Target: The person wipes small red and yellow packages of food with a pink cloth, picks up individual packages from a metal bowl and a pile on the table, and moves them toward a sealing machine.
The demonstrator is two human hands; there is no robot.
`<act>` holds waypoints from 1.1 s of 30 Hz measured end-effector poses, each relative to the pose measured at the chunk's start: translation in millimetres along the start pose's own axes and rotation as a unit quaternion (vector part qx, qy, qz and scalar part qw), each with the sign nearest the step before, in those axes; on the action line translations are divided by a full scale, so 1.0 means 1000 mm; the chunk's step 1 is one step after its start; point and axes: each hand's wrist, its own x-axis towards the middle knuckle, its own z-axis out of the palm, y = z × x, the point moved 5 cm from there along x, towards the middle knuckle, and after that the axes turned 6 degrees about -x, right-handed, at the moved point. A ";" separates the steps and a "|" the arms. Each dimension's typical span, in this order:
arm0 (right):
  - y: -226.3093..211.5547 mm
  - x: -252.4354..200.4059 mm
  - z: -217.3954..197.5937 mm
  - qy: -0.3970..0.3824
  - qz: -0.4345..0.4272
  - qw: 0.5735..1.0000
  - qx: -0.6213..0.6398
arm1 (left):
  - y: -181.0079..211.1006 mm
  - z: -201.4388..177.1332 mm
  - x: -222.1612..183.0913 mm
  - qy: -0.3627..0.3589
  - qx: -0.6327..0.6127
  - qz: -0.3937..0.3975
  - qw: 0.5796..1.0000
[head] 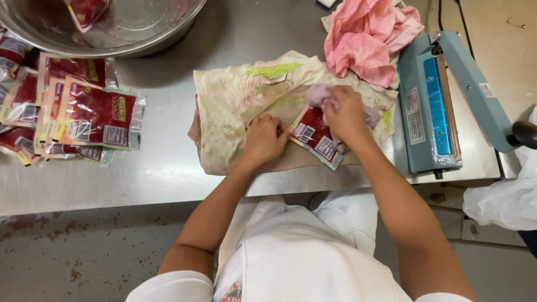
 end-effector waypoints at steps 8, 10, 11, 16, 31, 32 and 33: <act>-0.099 -0.041 -0.029 -0.099 -0.082 0.977 -0.172 | -0.012 0.019 0.004 -0.022 0.054 -0.021 0.998; -0.085 -0.041 -0.011 -0.092 -0.095 0.977 -0.165 | -0.003 0.012 0.004 -0.016 0.043 -0.011 0.999; -0.081 -0.045 -0.001 -0.091 -0.108 0.978 -0.154 | 0.000 0.010 -0.001 -0.015 0.031 -0.005 0.999; 0.005 0.002 0.044 -0.066 0.016 0.989 -0.133 | -0.010 0.015 0.005 -0.021 0.026 -0.008 0.999; 0.018 -0.124 -0.002 0.002 0.049 0.969 -0.243 | -0.020 0.018 0.004 -0.028 0.003 -0.005 1.000; 0.035 -0.115 -0.005 0.019 0.072 0.961 -0.268 | -0.021 0.017 0.004 -0.030 -0.003 -0.006 1.000; 0.049 -0.101 -0.011 0.025 0.069 0.960 -0.269 | -0.017 0.015 0.009 -0.025 -0.003 -0.003 1.000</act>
